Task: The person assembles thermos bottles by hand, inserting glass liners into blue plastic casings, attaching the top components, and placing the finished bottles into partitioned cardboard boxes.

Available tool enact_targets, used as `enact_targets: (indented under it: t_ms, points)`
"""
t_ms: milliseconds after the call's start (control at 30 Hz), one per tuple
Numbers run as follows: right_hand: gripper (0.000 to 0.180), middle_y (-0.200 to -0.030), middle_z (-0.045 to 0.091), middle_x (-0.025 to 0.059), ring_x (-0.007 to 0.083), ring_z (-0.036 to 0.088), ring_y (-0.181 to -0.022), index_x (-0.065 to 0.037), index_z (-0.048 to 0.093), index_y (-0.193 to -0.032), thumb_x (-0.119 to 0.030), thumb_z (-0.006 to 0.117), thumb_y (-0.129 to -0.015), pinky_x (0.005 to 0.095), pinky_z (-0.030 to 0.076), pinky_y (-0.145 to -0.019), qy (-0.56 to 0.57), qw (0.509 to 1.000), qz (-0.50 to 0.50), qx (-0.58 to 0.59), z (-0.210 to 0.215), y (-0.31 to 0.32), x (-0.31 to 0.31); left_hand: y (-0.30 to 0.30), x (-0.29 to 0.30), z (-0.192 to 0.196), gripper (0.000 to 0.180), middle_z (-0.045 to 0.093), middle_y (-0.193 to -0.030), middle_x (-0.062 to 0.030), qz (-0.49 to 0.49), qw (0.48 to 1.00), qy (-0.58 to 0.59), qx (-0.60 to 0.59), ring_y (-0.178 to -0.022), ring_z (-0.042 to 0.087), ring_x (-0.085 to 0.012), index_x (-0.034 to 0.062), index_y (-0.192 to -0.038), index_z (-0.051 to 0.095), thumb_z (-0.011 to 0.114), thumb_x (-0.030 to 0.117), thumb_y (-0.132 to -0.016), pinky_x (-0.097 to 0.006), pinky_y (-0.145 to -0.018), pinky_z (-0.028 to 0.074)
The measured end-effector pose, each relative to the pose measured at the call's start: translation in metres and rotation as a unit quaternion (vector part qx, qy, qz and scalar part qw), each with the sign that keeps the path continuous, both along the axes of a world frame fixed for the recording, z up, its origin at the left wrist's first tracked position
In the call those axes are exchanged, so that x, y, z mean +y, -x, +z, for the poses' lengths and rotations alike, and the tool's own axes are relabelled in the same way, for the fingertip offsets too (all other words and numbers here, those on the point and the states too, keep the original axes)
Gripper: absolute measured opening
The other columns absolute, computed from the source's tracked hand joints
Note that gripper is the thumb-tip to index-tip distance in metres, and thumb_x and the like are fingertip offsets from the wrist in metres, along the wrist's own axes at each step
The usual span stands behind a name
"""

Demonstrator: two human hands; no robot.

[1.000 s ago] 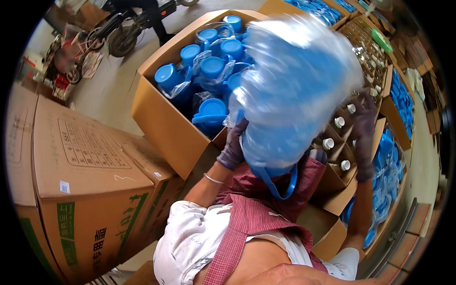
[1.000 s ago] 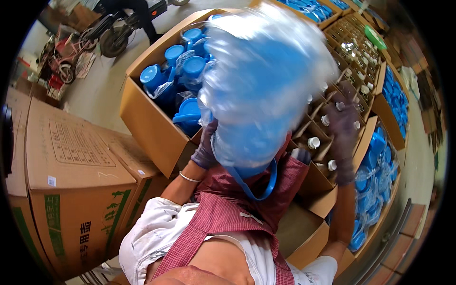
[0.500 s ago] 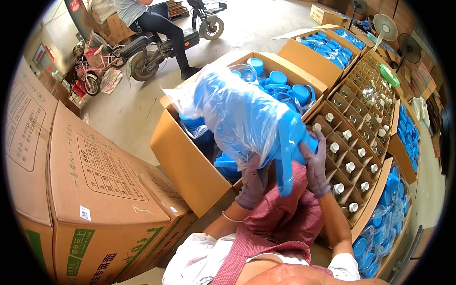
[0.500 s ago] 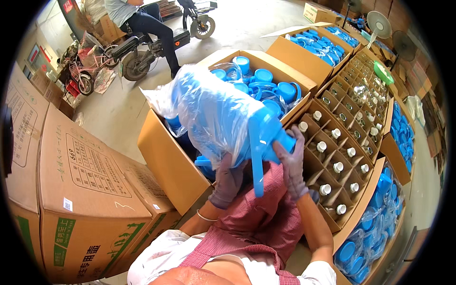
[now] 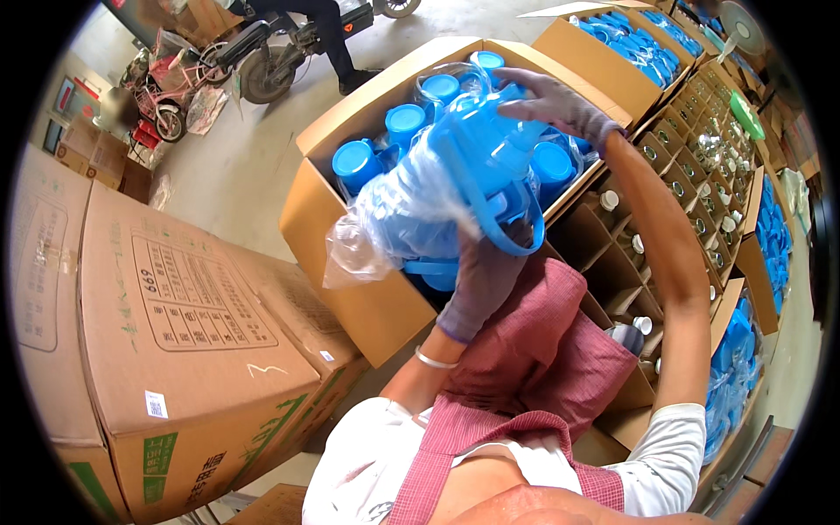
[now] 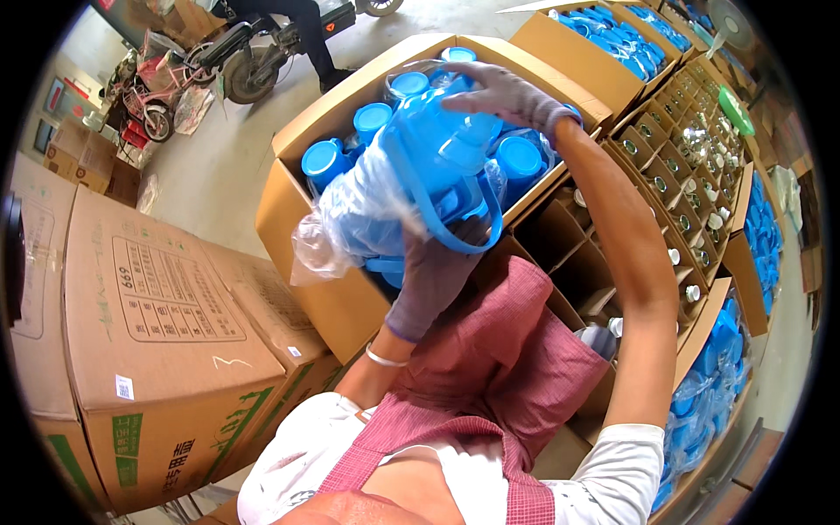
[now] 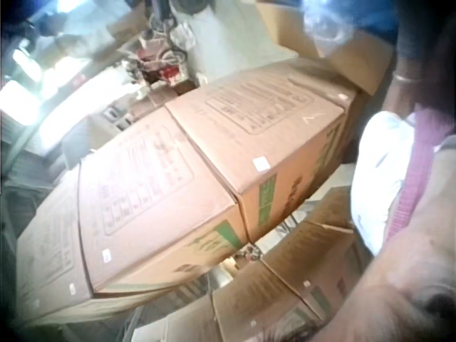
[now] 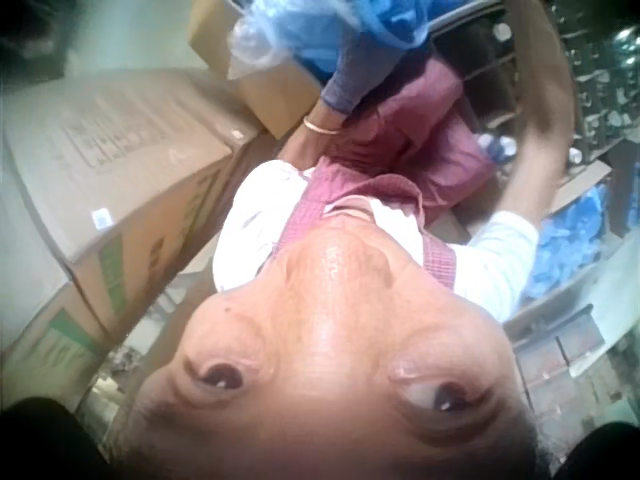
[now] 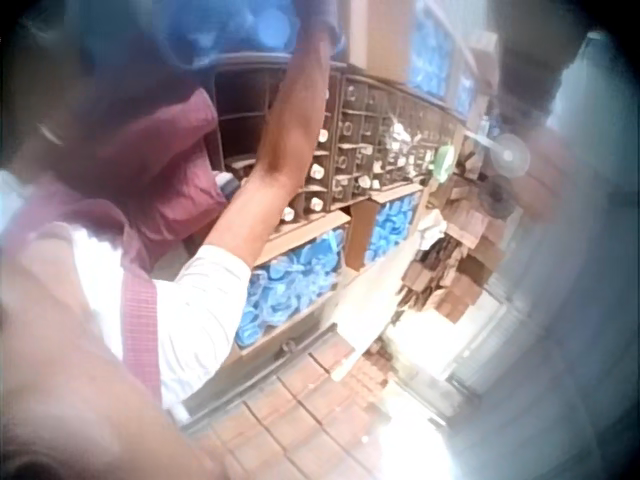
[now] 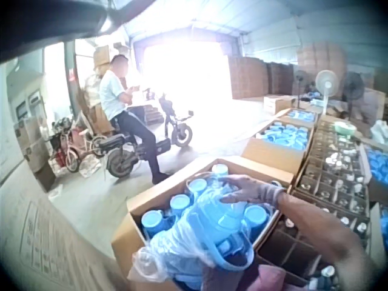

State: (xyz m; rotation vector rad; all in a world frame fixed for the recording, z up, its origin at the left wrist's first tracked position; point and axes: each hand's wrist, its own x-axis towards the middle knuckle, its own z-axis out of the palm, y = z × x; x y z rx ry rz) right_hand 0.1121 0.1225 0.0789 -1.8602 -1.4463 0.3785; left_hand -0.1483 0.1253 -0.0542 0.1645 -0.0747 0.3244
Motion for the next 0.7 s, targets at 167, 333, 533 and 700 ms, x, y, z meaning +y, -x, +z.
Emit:
enact_targets:
  t_ms: [167,333,533,700]
  points:
    - [0.076,-0.137,0.05,0.0161,0.0366,0.05,-0.125,-0.012,0.043,-0.145,-0.032,0.077,-0.08,0.0442,0.043,-0.107,-0.028,0.958,0.142,-0.248,0.014,0.048,0.039,0.033,0.021,0.01,0.052,0.053,-0.139,-0.0187,0.1,0.994,-0.029,0.042,-0.127,0.051,-0.0355,0.0078,-0.136,0.049,0.051,0.044,-0.099,-0.053,-0.113,0.035]
    - [0.075,-0.143,0.048,0.0139,0.0334,0.048,-0.13,-0.013,0.044,-0.144,-0.031,0.075,-0.079,0.0419,0.037,-0.112,-0.033,0.905,0.258,-0.338,-0.035,0.108,0.065,-0.005,0.061,-0.022,0.023,0.068,-0.11,-0.0122,0.082,0.992,0.004,0.095,-0.11,0.064,-0.0297,0.0013,-0.112,0.06,0.056,0.016,-0.095,-0.047,-0.101,0.049]
    - [0.051,-0.125,0.061,0.0196,0.036,0.058,-0.117,-0.004,0.06,-0.126,-0.027,0.074,-0.083,0.0416,0.048,-0.099,-0.175,0.978,-0.041,-0.108,-0.09,0.078,-0.004,0.005,0.121,-0.065,0.021,0.069,-0.098,-0.0212,0.11,0.937,0.324,0.07,-0.1,0.066,-0.0376,-0.0088,-0.101,0.06,0.055,0.009,-0.09,-0.052,-0.101,0.051]
    - [0.053,-0.128,0.059,0.0187,0.0372,0.056,-0.118,-0.006,0.06,-0.126,-0.035,0.07,-0.083,0.0457,0.044,-0.102,-0.036,0.969,-0.161,-0.183,-0.203,0.055,-0.076,0.001,0.1,-0.062,0.029,0.069,-0.093,-0.0169,0.083,0.944,0.156,0.278,-0.093,0.068,-0.033,-0.0024,-0.099,0.063,0.052,0.024,-0.098,-0.05,-0.098,0.052]
